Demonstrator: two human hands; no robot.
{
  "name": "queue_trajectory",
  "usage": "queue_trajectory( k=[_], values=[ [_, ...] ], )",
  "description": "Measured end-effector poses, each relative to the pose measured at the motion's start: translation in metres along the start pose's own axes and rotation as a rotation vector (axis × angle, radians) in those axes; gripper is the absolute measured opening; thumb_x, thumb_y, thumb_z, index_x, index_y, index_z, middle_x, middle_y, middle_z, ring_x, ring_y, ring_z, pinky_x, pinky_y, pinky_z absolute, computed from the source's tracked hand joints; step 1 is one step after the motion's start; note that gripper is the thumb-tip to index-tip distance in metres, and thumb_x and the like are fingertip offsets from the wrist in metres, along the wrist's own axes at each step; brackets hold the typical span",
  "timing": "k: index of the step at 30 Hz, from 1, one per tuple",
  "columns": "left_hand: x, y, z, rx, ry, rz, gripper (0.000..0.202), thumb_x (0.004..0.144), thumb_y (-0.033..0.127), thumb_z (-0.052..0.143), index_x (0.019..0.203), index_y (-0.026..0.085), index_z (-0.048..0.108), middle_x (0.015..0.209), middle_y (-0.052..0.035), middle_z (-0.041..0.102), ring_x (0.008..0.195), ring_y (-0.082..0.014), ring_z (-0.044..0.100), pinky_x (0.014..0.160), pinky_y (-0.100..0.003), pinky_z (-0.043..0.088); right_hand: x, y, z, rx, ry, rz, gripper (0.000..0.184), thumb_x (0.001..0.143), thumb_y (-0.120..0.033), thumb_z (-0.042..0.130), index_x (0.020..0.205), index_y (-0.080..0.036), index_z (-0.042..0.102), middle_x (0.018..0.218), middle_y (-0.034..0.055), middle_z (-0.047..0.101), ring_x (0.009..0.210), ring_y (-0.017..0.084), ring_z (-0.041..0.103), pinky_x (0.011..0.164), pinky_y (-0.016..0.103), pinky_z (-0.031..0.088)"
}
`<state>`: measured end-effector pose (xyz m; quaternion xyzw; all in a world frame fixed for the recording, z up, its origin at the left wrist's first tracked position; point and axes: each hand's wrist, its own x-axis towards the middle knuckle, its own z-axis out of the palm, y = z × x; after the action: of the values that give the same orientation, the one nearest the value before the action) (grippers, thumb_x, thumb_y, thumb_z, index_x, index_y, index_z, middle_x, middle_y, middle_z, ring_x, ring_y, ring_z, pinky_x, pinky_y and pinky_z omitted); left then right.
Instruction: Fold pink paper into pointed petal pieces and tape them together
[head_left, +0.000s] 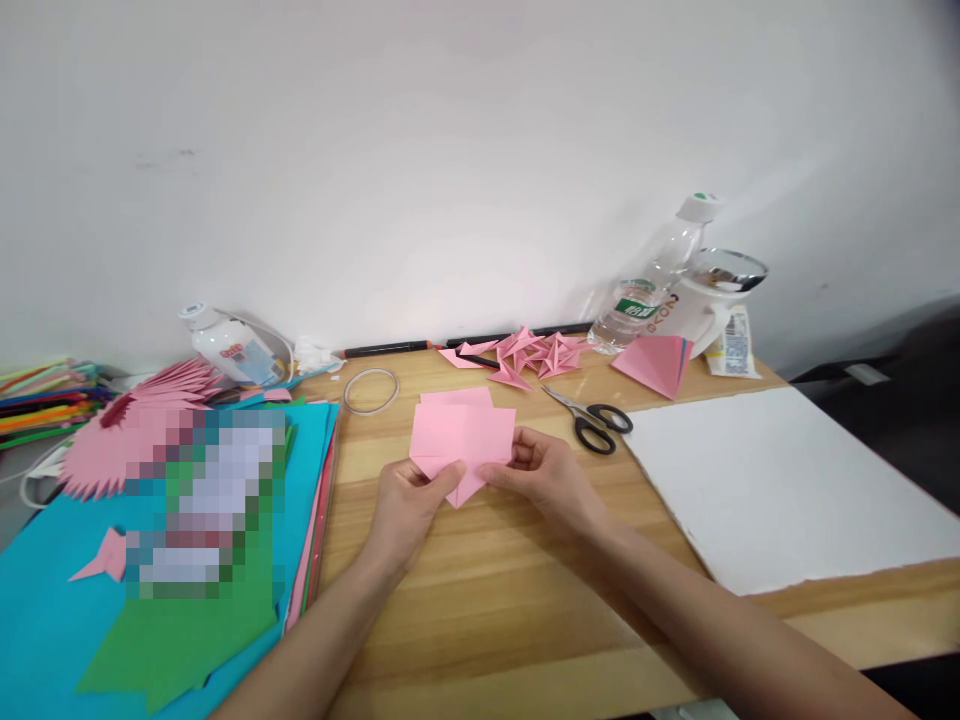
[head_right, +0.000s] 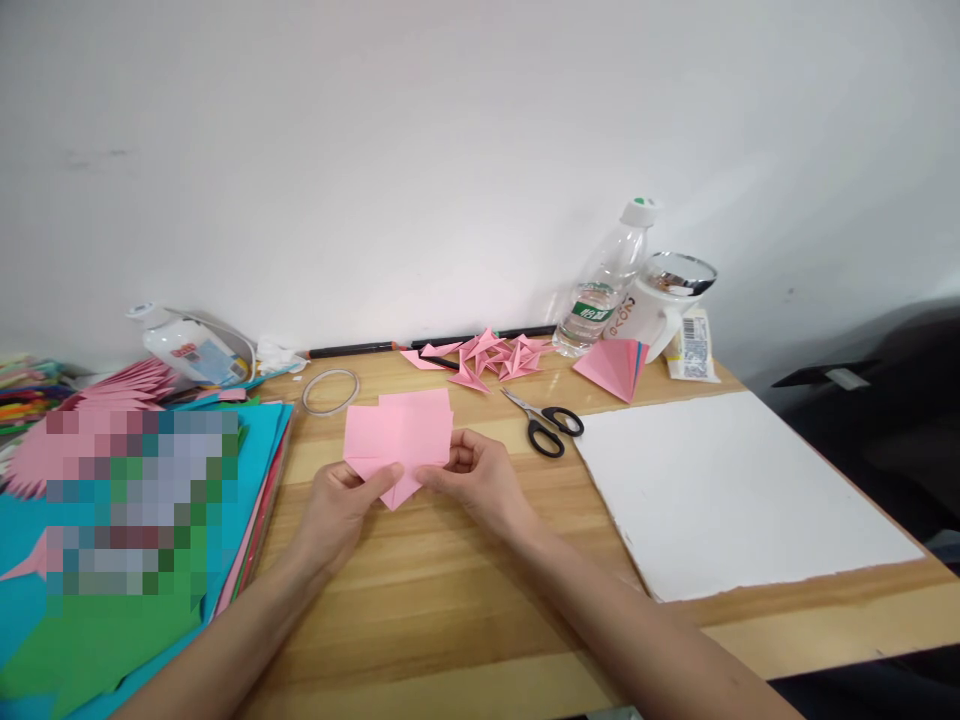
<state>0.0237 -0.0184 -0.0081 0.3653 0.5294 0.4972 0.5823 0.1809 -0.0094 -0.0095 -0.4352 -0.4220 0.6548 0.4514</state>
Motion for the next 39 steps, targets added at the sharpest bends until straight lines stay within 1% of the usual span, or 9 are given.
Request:
queue_trajectory(
  k=[5, 8, 14, 18, 21, 26, 31, 34, 39],
  values=[
    [-0.001, 0.003, 0.0, -0.008, 0.001, 0.014, 0.016, 0.056, 0.023, 0.075, 0.067, 0.012, 0.072, 0.071, -0.0064, 0.073, 0.059, -0.0145, 0.061, 0.059, -0.024, 0.046, -0.002, -0.004, 0.0, -0.031, 0.049, 0.049, 0.037, 0.046, -0.03, 0.083, 0.073, -0.012, 0.066, 0.062, 0.0029, 0.068, 0.053, 0.013, 0.059, 0.052, 0.022, 0.046],
    [0.0, 0.003, -0.002, 0.001, 0.011, 0.022, 0.017, 0.056, 0.023, 0.075, 0.068, 0.012, 0.073, 0.068, -0.0056, 0.072, 0.06, -0.0149, 0.061, 0.059, -0.024, 0.046, -0.001, -0.006, 0.0, 0.025, 0.039, 0.101, 0.036, 0.045, -0.029, 0.084, 0.072, -0.013, 0.067, 0.065, 0.0031, 0.069, 0.057, 0.014, 0.062, 0.058, 0.024, 0.05],
    [0.004, 0.003, -0.004, -0.007, 0.079, 0.01, 0.022, 0.052, 0.024, 0.078, 0.069, 0.011, 0.072, 0.066, -0.0053, 0.071, 0.061, -0.0152, 0.06, 0.059, -0.025, 0.046, 0.002, -0.009, -0.006, 0.092, -0.142, 0.079, 0.033, 0.062, -0.033, 0.076, 0.089, -0.015, 0.068, 0.081, 0.0048, 0.071, 0.076, 0.017, 0.066, 0.078, 0.028, 0.05],
    [0.003, 0.005, -0.004, -0.059, 0.083, -0.014, 0.025, 0.05, 0.024, 0.078, 0.069, 0.01, 0.072, 0.068, -0.0071, 0.072, 0.063, -0.0157, 0.06, 0.06, -0.025, 0.045, 0.003, -0.01, -0.007, 0.092, -0.203, 0.042, 0.044, 0.067, -0.034, 0.072, 0.105, -0.015, 0.061, 0.082, 0.0062, 0.07, 0.078, 0.018, 0.066, 0.078, 0.031, 0.051],
    [0.002, 0.006, -0.002, -0.092, 0.085, -0.015, 0.024, 0.051, 0.024, 0.078, 0.07, 0.01, 0.072, 0.067, -0.0071, 0.071, 0.063, -0.0151, 0.06, 0.06, -0.024, 0.045, 0.002, -0.007, -0.003, 0.071, -0.188, 0.006, 0.047, 0.067, -0.034, 0.072, 0.108, -0.016, 0.057, 0.084, 0.0066, 0.069, 0.081, 0.019, 0.065, 0.074, 0.032, 0.052],
    [-0.001, 0.006, 0.001, -0.129, 0.059, 0.001, 0.02, 0.053, 0.025, 0.077, 0.065, 0.011, 0.071, 0.066, -0.0057, 0.071, 0.061, -0.0141, 0.059, 0.06, -0.024, 0.044, -0.002, 0.0, 0.007, 0.022, -0.139, 0.008, 0.041, 0.06, -0.036, 0.076, 0.091, -0.015, 0.061, 0.077, 0.0037, 0.067, 0.07, 0.017, 0.064, 0.069, 0.03, 0.052],
    [-0.003, 0.007, 0.003, -0.184, 0.018, 0.003, 0.02, 0.053, 0.024, 0.077, 0.065, 0.01, 0.07, 0.063, -0.0049, 0.069, 0.059, -0.0137, 0.058, 0.061, -0.025, 0.045, -0.002, 0.004, 0.011, -0.03, -0.101, 0.044, 0.033, 0.062, -0.045, 0.072, 0.07, -0.014, 0.063, 0.068, 0.0035, 0.067, 0.065, 0.016, 0.063, 0.064, 0.028, 0.051],
    [-0.003, 0.007, 0.004, -0.191, 0.006, -0.005, 0.019, 0.054, 0.024, 0.076, 0.063, 0.01, 0.069, 0.062, -0.0048, 0.068, 0.058, -0.0134, 0.057, 0.059, -0.025, 0.044, -0.001, 0.006, 0.012, -0.038, -0.107, 0.033, 0.033, 0.063, -0.046, 0.071, 0.065, -0.015, 0.062, 0.065, 0.0031, 0.067, 0.062, 0.015, 0.062, 0.064, 0.028, 0.05],
    [-0.004, 0.006, 0.005, -0.217, -0.016, -0.01, 0.018, 0.056, 0.024, 0.075, 0.065, 0.01, 0.068, 0.063, -0.0051, 0.068, 0.059, -0.0137, 0.057, 0.058, -0.025, 0.044, -0.004, 0.006, 0.016, -0.06, -0.035, -0.04, 0.033, 0.063, -0.045, 0.071, 0.062, -0.015, 0.058, 0.06, 0.0022, 0.066, 0.056, 0.013, 0.06, 0.061, 0.026, 0.048]
  ],
)
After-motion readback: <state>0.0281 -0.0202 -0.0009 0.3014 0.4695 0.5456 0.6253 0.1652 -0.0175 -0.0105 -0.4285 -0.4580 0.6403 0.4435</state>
